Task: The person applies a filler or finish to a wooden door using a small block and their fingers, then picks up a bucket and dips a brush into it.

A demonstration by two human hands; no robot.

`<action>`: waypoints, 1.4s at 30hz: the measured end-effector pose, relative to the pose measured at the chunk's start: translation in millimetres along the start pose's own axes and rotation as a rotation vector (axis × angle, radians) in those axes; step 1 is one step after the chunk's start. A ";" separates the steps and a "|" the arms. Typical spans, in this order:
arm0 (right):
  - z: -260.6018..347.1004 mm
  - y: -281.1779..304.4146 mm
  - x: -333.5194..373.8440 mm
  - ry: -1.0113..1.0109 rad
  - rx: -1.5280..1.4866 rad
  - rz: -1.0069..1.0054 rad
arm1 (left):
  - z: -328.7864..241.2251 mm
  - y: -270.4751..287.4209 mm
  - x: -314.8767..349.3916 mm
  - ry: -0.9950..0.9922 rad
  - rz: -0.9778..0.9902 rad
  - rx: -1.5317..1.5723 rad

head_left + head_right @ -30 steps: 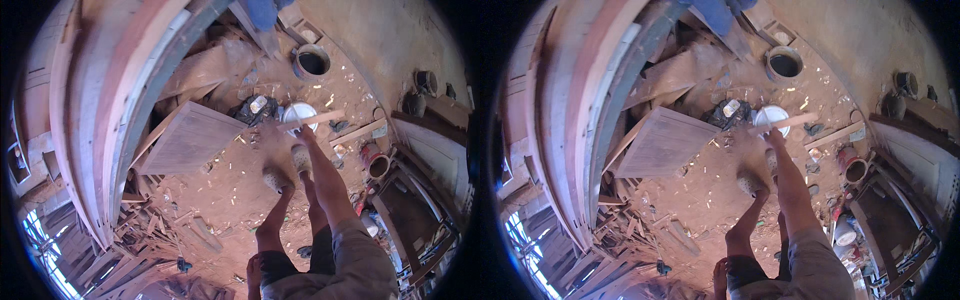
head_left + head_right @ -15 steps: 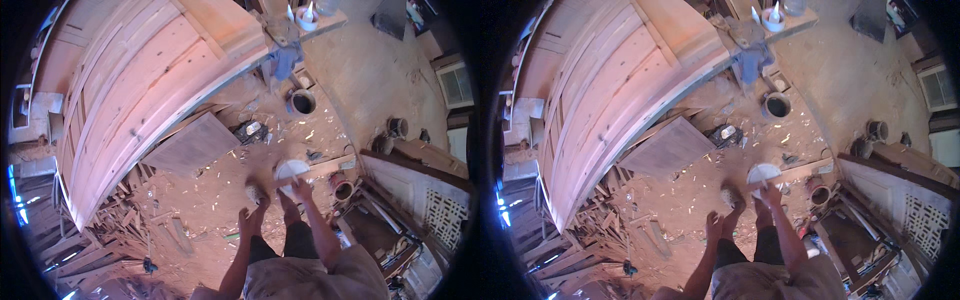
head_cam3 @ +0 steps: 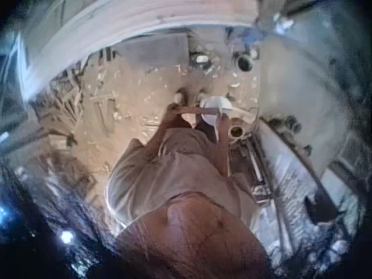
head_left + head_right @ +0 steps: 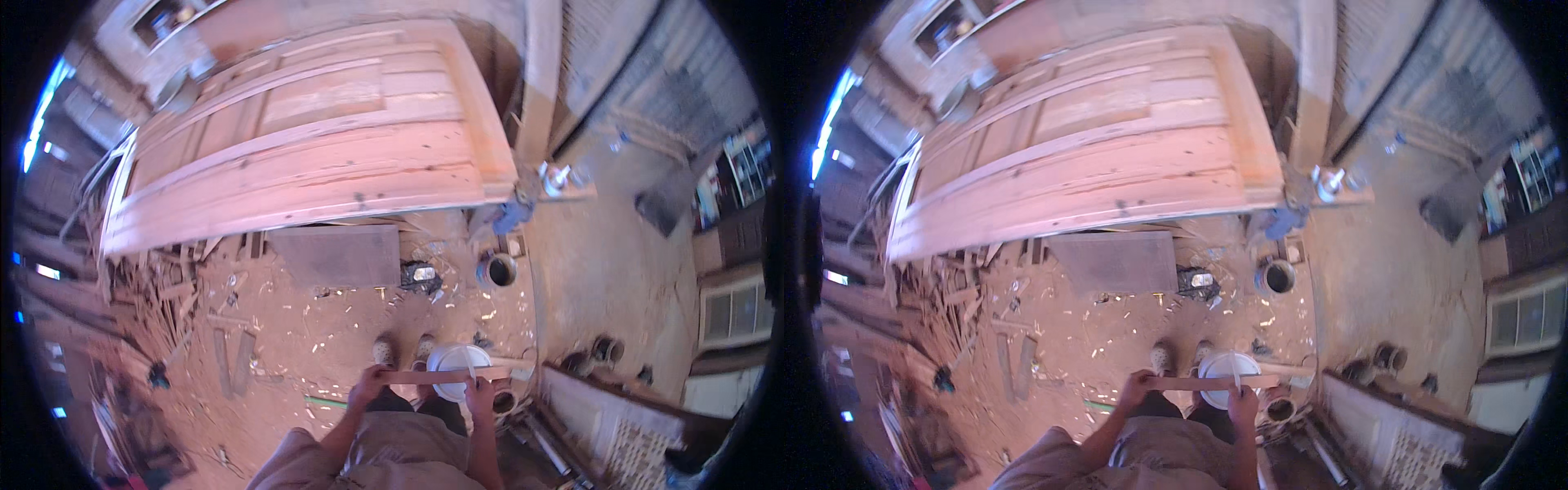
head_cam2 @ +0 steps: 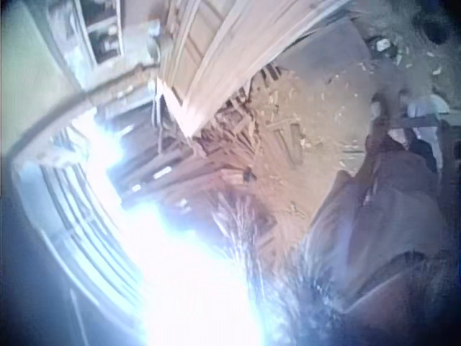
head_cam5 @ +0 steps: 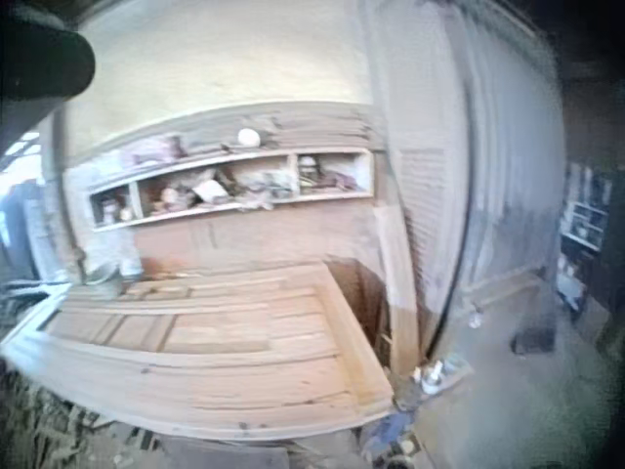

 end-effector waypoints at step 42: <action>640.1 151.4 -127.7 0.864 -0.192 -0.813 | -279.9 416.0 28.5 -0.418 -0.850 0.338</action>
Point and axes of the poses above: each hand's wrist, its own x-axis away from the middle knuckle, its own y-axis out of the back of the hand, z = x × y, the point moved 5 cm from there along -x, towards the middle knuckle, and after that the axes turned 14 degrees about y, right-handed, at the moved point
